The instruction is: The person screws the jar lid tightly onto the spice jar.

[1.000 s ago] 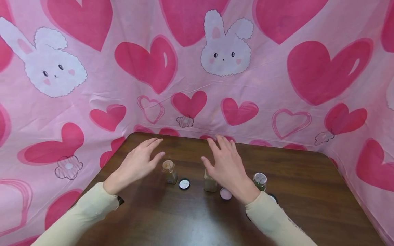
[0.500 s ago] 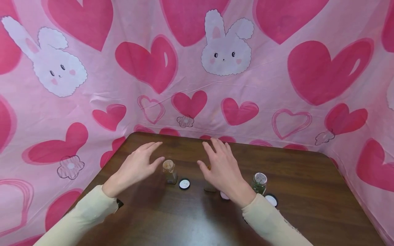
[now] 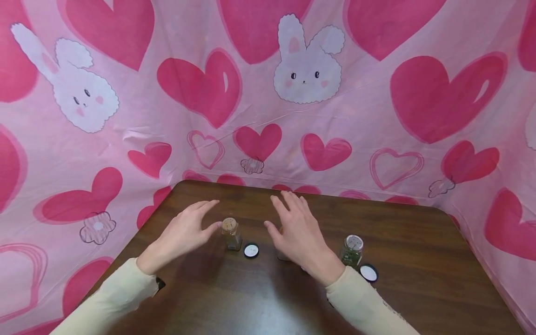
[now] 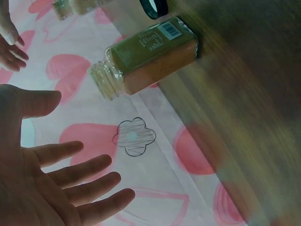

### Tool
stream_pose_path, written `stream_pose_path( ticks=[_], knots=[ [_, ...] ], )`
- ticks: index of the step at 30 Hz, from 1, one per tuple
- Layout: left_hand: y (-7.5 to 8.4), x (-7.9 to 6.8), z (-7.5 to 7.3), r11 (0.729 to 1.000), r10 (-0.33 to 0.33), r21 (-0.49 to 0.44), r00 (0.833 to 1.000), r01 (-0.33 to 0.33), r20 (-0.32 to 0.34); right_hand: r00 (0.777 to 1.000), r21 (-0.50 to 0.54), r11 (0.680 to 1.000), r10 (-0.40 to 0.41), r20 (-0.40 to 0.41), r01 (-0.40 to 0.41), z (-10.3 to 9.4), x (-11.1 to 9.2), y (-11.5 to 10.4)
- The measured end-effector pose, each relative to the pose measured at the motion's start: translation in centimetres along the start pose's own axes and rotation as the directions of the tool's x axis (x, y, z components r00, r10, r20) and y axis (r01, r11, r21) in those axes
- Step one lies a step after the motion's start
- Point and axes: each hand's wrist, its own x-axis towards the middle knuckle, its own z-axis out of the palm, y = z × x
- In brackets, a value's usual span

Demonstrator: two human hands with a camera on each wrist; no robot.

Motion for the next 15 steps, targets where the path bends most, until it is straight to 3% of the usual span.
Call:
stream_pose_path(
  ticks=[15],
  knots=[
    [-0.44,-0.74,0.59,0.999,-0.040,-0.003,0.997,0.040,0.072,1.000,0.084,0.996,0.001,0.023,-0.003,0.73,-0.24,-0.88]
  ],
)
